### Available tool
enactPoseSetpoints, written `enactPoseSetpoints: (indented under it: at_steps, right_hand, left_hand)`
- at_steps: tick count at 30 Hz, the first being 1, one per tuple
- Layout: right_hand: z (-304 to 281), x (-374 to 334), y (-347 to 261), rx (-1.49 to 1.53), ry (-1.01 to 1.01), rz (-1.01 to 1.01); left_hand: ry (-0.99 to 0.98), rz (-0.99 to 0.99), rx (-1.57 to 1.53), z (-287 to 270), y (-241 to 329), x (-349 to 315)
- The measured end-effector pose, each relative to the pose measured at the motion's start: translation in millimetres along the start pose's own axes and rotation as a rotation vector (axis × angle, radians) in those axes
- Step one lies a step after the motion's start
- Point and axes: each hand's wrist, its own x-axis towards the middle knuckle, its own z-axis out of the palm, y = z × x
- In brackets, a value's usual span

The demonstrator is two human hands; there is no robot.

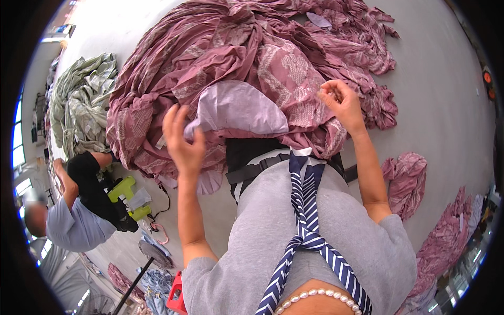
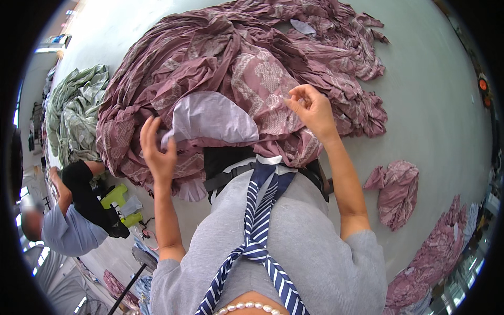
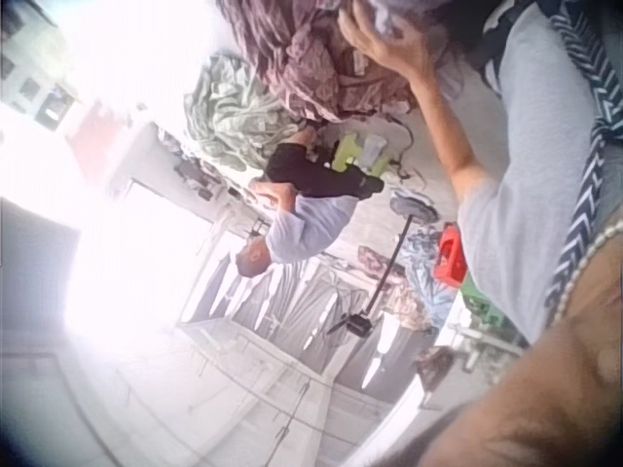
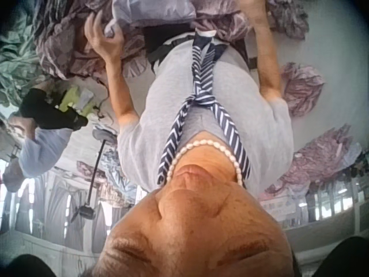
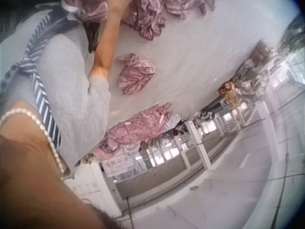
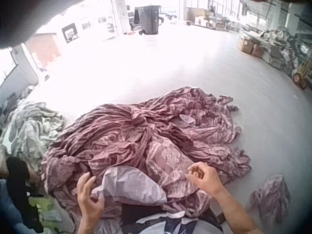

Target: The person removes tags from a pile of dusty pink fabric pieces using a small blade. They pick up each piece, cut the tag, and place the fabric back on the pile.

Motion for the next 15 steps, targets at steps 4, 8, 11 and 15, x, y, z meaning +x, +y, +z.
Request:
enactPoseSetpoints:
  at_steps: [4,8,11,15]
  right_hand:
    - [11.9,-14.6,7.7,-0.001,-0.105,0.009]
    - [17.2,-20.0,3.5,-0.179,-0.158,-0.02]
    - [11.1,-24.0,7.9,-0.149,-0.119,-0.025]
    - [19.0,-26.1,-9.8,-0.061,-0.137,-0.119]
  left_hand:
    - [-0.492,0.531,-0.073,47.4,67.3,2.6]
    - [-0.839,0.741,-0.035,108.0,58.8,16.4]
    - [-0.819,0.576,-0.23,101.7,37.0,33.7]
    - [-0.804,-0.356,-0.801,86.0,35.3,25.9]
